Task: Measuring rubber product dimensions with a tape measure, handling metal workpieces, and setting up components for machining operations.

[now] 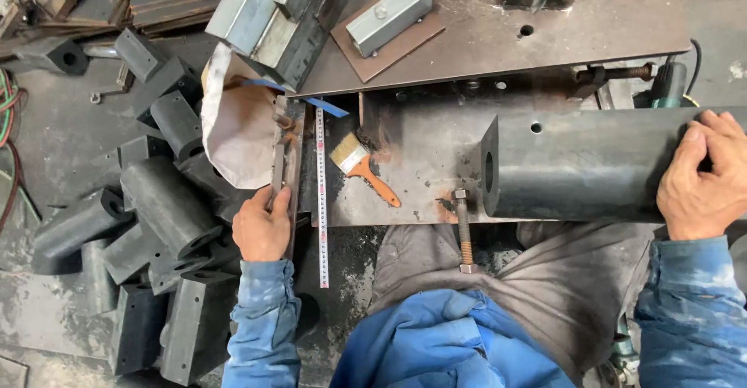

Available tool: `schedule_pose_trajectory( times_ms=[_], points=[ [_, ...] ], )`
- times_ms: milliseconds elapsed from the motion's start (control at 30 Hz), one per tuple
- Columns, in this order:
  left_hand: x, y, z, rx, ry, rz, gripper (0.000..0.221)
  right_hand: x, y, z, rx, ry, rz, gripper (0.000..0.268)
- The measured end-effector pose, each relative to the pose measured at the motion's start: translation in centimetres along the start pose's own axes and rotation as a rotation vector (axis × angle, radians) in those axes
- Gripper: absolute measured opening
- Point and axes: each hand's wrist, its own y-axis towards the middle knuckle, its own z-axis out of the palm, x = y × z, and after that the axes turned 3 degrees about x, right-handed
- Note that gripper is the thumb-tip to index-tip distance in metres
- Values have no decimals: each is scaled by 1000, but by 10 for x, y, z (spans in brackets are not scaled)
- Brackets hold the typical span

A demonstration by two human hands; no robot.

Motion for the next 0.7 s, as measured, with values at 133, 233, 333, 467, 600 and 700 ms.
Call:
schedule_pose_trajectory(
  times_ms=[133,233,333,467,600,700],
  points=[
    [7,0,10,38,-81,1,34,2,3,0,-10,30,14,14],
    [24,-17,36,3,-230,-20,32,-6,-3,4,-5,85,31,13],
    [34,-27,66,-3,-489,-97,29,-2,4,7,-32,106,38,12],
    [49,-46,85,-25,-797,-291,29,-2,-2,-2,1,43,23,12],
    [59,-54,41,-134,-814,-225,31,-2,-3,-1,22,47,9,13],
    [46,-47,-21,-95,-723,-223,32,-7,-4,5,-25,94,3,13]
  ],
)
